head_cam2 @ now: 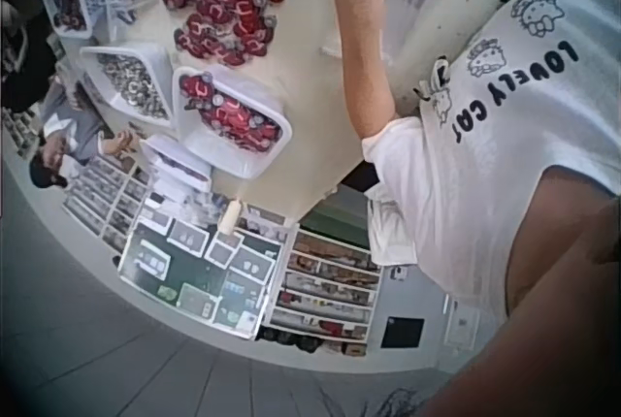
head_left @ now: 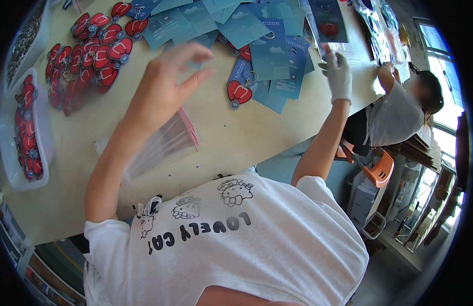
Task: The person places red heart-shaped keychains attached to blue cards into small clear plastic bags. They pick up a keychain, open a bag, insert the item, and place the packaged unit on the table. The process is repeated continuously throughout the clip.
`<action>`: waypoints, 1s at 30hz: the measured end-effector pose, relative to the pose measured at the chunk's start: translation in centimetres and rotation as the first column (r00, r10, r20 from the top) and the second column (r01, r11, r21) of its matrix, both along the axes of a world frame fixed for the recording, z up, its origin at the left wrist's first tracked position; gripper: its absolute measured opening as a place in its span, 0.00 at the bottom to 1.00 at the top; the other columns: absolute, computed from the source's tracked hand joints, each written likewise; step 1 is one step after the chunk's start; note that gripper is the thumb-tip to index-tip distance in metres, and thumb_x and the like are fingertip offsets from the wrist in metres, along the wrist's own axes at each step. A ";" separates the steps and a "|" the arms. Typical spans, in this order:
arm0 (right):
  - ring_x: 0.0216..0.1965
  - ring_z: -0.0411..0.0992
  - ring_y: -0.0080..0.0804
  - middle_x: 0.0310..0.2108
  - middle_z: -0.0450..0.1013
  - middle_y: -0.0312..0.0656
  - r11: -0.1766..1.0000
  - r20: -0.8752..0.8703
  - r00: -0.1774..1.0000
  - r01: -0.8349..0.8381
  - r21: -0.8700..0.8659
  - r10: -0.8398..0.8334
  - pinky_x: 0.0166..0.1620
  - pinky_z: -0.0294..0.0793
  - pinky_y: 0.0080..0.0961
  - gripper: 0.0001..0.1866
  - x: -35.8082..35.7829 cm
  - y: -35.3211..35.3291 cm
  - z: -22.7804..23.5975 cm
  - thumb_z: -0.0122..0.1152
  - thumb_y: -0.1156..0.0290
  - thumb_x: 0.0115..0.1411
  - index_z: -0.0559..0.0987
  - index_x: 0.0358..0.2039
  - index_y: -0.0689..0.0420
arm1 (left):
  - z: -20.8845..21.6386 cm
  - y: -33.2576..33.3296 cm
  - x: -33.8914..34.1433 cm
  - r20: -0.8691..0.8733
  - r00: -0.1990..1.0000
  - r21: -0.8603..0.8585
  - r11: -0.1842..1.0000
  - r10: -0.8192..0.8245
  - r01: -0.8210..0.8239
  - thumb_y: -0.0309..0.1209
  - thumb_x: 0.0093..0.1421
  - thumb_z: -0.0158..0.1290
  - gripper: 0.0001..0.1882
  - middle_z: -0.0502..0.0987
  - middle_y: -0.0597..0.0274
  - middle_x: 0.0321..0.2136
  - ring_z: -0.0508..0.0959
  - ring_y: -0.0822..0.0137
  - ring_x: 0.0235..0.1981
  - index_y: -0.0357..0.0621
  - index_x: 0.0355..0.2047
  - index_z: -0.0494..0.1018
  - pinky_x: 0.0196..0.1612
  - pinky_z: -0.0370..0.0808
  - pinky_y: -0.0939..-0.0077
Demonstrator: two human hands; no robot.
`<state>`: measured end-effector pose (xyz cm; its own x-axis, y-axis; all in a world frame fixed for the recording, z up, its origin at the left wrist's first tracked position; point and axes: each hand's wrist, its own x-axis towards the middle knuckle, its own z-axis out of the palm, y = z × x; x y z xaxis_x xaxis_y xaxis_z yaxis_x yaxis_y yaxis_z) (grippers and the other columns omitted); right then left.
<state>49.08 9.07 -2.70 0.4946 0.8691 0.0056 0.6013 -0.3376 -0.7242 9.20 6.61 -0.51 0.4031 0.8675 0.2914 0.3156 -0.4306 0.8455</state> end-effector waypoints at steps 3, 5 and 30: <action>0.37 0.74 0.43 0.35 0.75 0.48 0.979 0.482 0.874 -0.150 0.138 0.065 0.41 0.71 0.35 0.29 -7.9 -1.5 0.4 0.70 0.52 0.47 0.73 0.41 0.62 | -0.9 -0.8 0.0 -0.022 1.000 -0.112 0.994 -0.007 0.004 0.28 0.56 0.56 0.11 0.78 0.59 0.32 0.77 0.66 0.36 0.38 0.38 0.73 0.38 0.71 0.74; 0.39 0.72 0.43 0.36 0.73 0.47 0.956 0.494 0.854 -0.262 0.136 0.164 0.43 0.70 0.36 0.26 -11.3 -1.9 -0.5 0.71 0.56 0.45 0.74 0.38 0.60 | -1.2 -1.2 -0.1 -0.037 0.999 -0.157 0.987 -0.027 0.020 0.27 0.56 0.56 0.10 0.79 0.60 0.32 0.77 0.69 0.35 0.38 0.38 0.73 0.37 0.71 0.76; 0.45 0.73 0.28 0.45 0.73 0.36 0.930 -0.931 -0.144 -0.107 0.351 0.335 0.48 0.73 0.26 0.17 -20.6 -4.1 0.5 0.55 0.67 0.62 0.70 0.51 0.54 | 2.2 -0.2 -0.5 0.411 0.911 -0.305 0.946 0.028 0.109 0.52 0.61 0.50 0.27 0.76 0.66 0.29 0.73 0.79 0.28 0.40 0.47 0.70 0.29 0.66 0.89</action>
<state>28.44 5.00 -2.23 -0.1590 0.9749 -0.1560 -0.7627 -0.2216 -0.6076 8.74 6.38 1.66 0.3456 0.9261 0.1515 -0.0955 -0.1259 0.9874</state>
